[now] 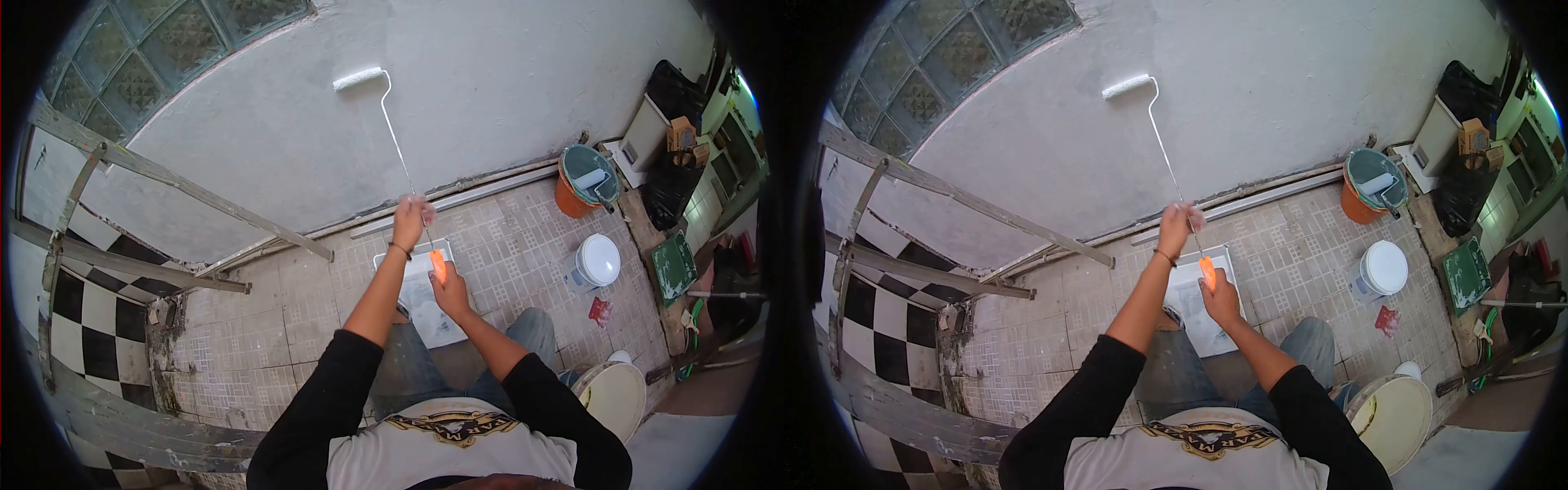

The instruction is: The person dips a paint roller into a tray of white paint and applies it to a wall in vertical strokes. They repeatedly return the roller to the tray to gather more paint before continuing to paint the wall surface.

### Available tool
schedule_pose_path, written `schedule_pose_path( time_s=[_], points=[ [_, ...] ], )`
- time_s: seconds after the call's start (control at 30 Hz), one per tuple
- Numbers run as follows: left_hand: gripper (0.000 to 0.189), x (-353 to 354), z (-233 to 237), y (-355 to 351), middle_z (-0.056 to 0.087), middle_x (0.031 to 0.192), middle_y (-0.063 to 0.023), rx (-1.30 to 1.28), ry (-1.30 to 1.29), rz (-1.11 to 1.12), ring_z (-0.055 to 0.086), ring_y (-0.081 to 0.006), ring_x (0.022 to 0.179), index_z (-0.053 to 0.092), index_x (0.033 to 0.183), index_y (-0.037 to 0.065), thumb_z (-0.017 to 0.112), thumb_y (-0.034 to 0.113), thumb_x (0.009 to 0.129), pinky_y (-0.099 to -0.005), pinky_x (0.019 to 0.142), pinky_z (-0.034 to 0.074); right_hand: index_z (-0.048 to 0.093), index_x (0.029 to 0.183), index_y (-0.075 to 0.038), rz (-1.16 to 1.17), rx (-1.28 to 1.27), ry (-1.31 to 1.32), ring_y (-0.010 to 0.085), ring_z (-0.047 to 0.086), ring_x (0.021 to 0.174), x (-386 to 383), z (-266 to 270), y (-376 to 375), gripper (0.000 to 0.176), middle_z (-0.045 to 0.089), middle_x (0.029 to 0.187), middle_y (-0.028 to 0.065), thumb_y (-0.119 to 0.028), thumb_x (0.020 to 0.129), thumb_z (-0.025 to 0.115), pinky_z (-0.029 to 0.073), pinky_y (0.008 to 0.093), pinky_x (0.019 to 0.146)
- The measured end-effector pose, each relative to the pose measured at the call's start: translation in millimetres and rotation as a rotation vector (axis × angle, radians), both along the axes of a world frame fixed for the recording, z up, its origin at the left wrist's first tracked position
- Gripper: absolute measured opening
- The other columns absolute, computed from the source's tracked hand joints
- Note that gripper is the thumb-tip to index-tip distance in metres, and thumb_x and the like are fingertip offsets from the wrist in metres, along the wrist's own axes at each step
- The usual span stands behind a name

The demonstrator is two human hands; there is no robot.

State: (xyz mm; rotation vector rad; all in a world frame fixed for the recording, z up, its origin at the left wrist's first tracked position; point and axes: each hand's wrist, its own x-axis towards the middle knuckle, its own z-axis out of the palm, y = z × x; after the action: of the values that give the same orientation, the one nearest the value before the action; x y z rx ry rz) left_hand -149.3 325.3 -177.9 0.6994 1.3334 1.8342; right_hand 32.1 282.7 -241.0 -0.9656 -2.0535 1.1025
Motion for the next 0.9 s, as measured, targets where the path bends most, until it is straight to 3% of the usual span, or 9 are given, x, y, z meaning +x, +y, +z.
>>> schedule_pose_path(
  time_s=[0.07,0.2,0.5,0.6,0.73,0.8,0.9],
  points=[
    [0.018,-14,18,11,0.063,0.082,-0.0100,-0.011,-0.015,0.048,0.065,-0.0187,0.069,0.053,0.101,0.002,0.048,0.018,0.096,-0.0282,0.057,0.051,0.046,0.102,-0.002,0.006,-0.046,-0.018,0.0484,0.060,0.075,-1,-3,-5,0.032,0.061,0.078,0.0290,-0.028,0.089,0.060,0.045,0.0541,0.063],
    [0.017,-31,-2,26,0.062,0.084,-0.0108,-0.123,0.024,0.056,0.065,-0.0202,0.068,0.052,0.106,0.002,0.044,0.012,0.095,-0.0285,0.055,0.052,0.046,0.102,-0.002,-0.002,-0.055,-0.033,0.0480,0.060,0.075,10,-26,-18,0.032,0.062,0.078,0.0288,-0.028,0.089,0.060,0.046,0.0535,0.063],
    [0.023,-3,-139,23,0.059,0.077,-0.0129,-0.315,-0.117,0.053,0.063,-0.0235,0.058,0.049,0.109,-0.002,0.038,0.001,0.089,-0.0331,0.045,0.049,0.050,0.098,0.001,-0.053,-0.168,-0.317,0.0464,0.062,0.078,58,-81,-41,0.031,0.062,0.080,0.0290,-0.026,0.087,0.060,0.048,0.0507,0.066],
    [0.010,6,-172,22,0.059,0.075,-0.0131,-0.453,-0.276,0.071,0.063,-0.0227,0.056,0.048,0.098,0.000,0.043,0.005,0.091,-0.0318,0.039,0.044,0.050,0.098,0.001,-0.053,-0.214,-0.361,0.0464,0.062,0.080,67,-97,-50,0.033,0.062,0.082,0.0300,-0.027,0.087,0.061,0.048,0.0506,0.068],
    [0.013,1,-227,26,0.058,0.076,-0.0147,-0.522,-0.380,0.017,0.064,-0.0273,0.063,0.048,0.102,0.003,0.044,0.008,0.092,-0.0399,0.049,0.049,0.048,0.100,0.000,-0.044,-0.266,-0.466,0.0469,0.062,0.082,71,-106,-55,0.037,0.063,0.084,0.0294,-0.032,0.087,0.061,0.047,0.0535,0.071],
    [0.016,-7,-265,31,0.060,0.081,-0.0160,-0.544,-0.608,-0.075,0.065,-0.0306,0.067,0.049,0.106,0.004,0.044,0.013,0.093,-0.0420,0.052,0.049,0.048,0.099,0.001,-0.052,-0.273,-0.490,0.0469,0.062,0.082,70,-104,-57,0.037,0.063,0.085,0.0295,-0.032,0.087,0.061,0.047,0.0533,0.072],
    [0.021,-9,-286,33,0.062,0.088,-0.0176,-0.628,-0.550,-0.090,0.065,-0.0335,0.069,0.049,0.111,0.005,0.044,0.017,0.095,-0.0422,0.052,0.049,0.052,0.094,0.003,-0.056,-0.314,-0.479,0.0453,0.062,0.085,63,-96,-57,0.035,0.063,0.086,0.0295,-0.029,0.086,0.063,0.048,0.0499,0.071]
  ],
)
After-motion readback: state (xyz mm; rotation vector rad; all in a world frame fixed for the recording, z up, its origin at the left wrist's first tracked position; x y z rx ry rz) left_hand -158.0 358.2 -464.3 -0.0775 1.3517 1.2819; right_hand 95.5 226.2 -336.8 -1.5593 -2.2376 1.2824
